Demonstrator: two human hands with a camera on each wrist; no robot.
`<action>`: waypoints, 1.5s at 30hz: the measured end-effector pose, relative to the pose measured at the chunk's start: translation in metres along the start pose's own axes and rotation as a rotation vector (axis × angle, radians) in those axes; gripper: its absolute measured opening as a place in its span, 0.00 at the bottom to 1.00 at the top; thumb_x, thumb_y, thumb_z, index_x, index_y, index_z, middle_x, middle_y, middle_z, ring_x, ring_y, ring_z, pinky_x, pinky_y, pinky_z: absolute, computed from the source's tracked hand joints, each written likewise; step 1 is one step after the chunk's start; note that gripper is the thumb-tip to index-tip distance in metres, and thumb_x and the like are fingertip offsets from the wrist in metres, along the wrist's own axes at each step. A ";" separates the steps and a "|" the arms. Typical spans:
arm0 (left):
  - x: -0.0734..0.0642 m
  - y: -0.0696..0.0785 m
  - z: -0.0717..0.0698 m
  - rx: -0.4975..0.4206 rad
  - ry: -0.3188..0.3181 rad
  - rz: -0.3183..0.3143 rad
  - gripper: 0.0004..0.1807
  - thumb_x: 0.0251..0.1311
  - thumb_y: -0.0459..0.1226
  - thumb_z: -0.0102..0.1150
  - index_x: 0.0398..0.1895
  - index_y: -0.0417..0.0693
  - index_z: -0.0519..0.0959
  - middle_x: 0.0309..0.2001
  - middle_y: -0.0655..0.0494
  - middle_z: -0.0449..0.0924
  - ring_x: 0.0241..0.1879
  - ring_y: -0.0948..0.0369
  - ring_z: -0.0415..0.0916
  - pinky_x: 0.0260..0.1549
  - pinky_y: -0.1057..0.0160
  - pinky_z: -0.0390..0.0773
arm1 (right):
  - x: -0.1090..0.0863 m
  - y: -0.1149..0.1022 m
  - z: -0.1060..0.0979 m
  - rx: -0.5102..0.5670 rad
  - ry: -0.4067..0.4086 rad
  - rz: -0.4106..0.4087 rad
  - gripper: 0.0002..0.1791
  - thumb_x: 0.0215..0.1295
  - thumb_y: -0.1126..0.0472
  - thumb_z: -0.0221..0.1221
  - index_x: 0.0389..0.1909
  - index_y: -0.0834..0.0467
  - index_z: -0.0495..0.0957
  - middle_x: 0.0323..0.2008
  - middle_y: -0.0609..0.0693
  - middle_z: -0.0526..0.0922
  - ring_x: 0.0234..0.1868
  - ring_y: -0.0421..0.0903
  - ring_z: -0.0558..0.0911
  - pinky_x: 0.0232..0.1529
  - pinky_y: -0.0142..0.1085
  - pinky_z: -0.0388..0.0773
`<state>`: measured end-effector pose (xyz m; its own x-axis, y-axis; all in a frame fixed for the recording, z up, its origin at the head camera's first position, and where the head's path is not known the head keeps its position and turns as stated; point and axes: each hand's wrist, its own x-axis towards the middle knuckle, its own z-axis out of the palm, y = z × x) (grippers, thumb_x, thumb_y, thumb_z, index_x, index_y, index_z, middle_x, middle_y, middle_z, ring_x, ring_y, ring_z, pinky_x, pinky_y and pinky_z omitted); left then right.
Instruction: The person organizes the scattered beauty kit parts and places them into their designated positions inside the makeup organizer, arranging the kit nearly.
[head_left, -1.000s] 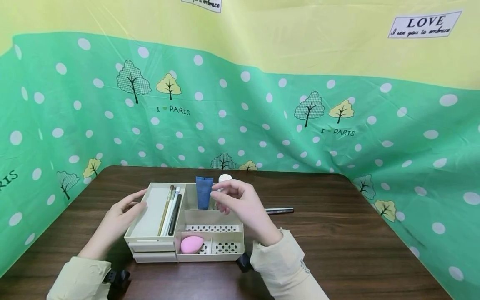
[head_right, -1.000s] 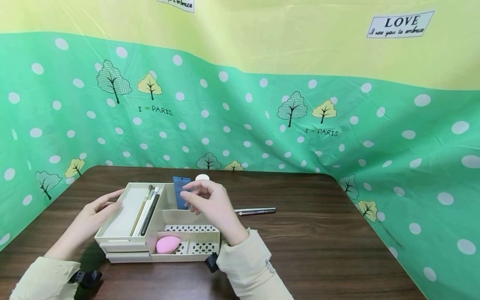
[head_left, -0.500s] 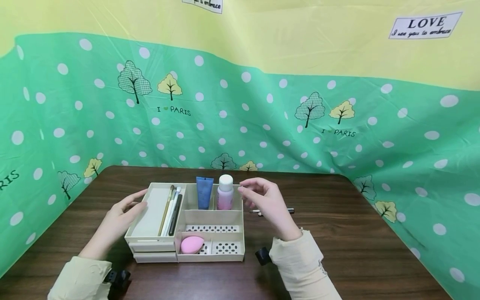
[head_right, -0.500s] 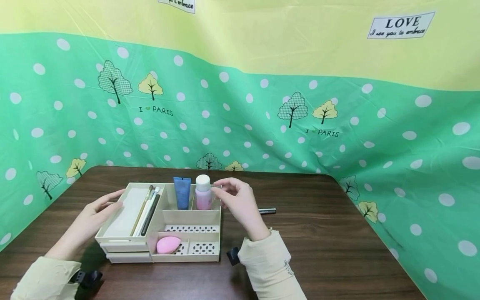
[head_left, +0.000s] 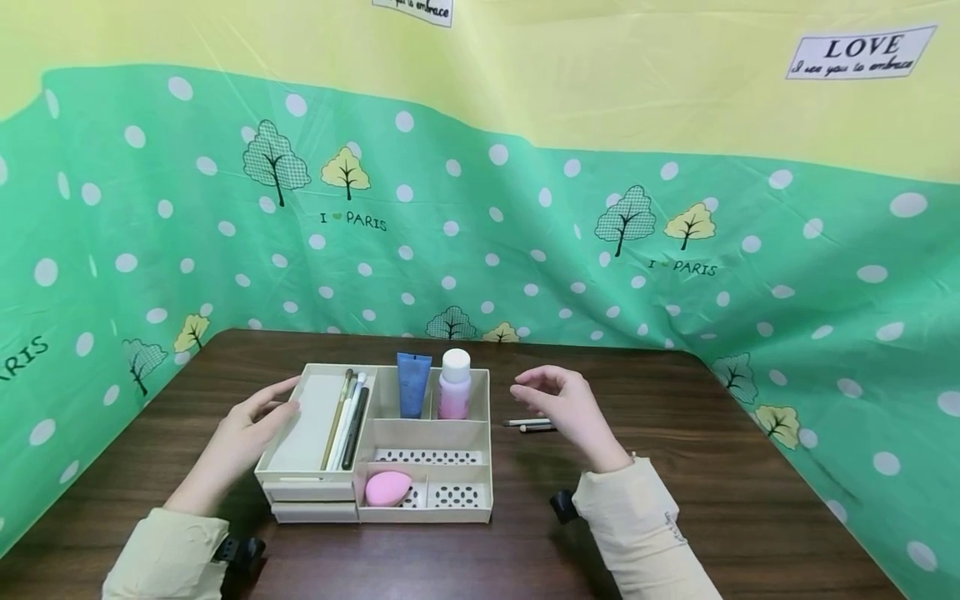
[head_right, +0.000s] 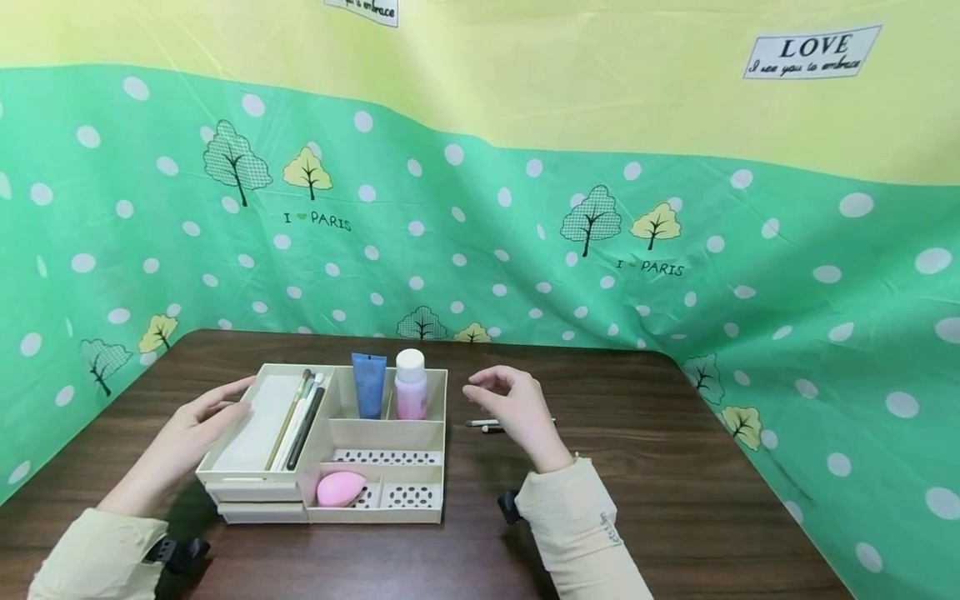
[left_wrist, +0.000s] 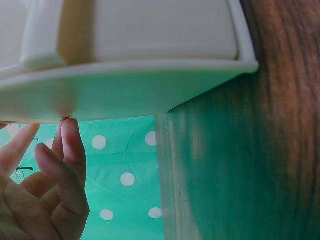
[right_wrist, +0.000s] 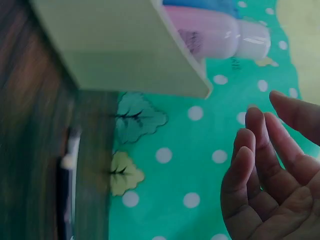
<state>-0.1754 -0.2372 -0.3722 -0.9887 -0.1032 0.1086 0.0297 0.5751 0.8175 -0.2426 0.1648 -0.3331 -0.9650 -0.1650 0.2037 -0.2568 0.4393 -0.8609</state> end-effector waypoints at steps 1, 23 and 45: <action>0.000 0.000 0.000 -0.001 0.000 -0.001 0.30 0.73 0.50 0.48 0.74 0.49 0.64 0.59 0.34 0.76 0.54 0.50 0.74 0.43 0.61 0.74 | 0.000 0.003 -0.001 -0.022 -0.004 -0.004 0.12 0.61 0.61 0.67 0.42 0.64 0.84 0.32 0.53 0.86 0.31 0.46 0.83 0.37 0.37 0.80; 0.000 0.000 -0.001 -0.015 -0.007 -0.018 0.31 0.73 0.51 0.48 0.75 0.50 0.63 0.60 0.33 0.75 0.58 0.45 0.72 0.45 0.60 0.73 | 0.014 0.056 -0.006 -0.326 -0.122 -0.028 0.13 0.60 0.60 0.68 0.42 0.63 0.84 0.32 0.49 0.85 0.33 0.44 0.79 0.36 0.35 0.73; 0.000 0.000 -0.001 0.000 -0.001 0.005 0.30 0.74 0.50 0.48 0.74 0.49 0.64 0.59 0.34 0.76 0.57 0.45 0.73 0.46 0.58 0.73 | 0.026 0.080 -0.008 -0.523 -0.226 -0.011 0.07 0.58 0.65 0.69 0.37 0.60 0.85 0.32 0.48 0.84 0.30 0.42 0.73 0.34 0.36 0.72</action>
<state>-0.1754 -0.2375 -0.3717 -0.9887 -0.0994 0.1126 0.0351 0.5756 0.8170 -0.2889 0.2025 -0.3925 -0.9417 -0.3316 0.0564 -0.3139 0.8060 -0.5019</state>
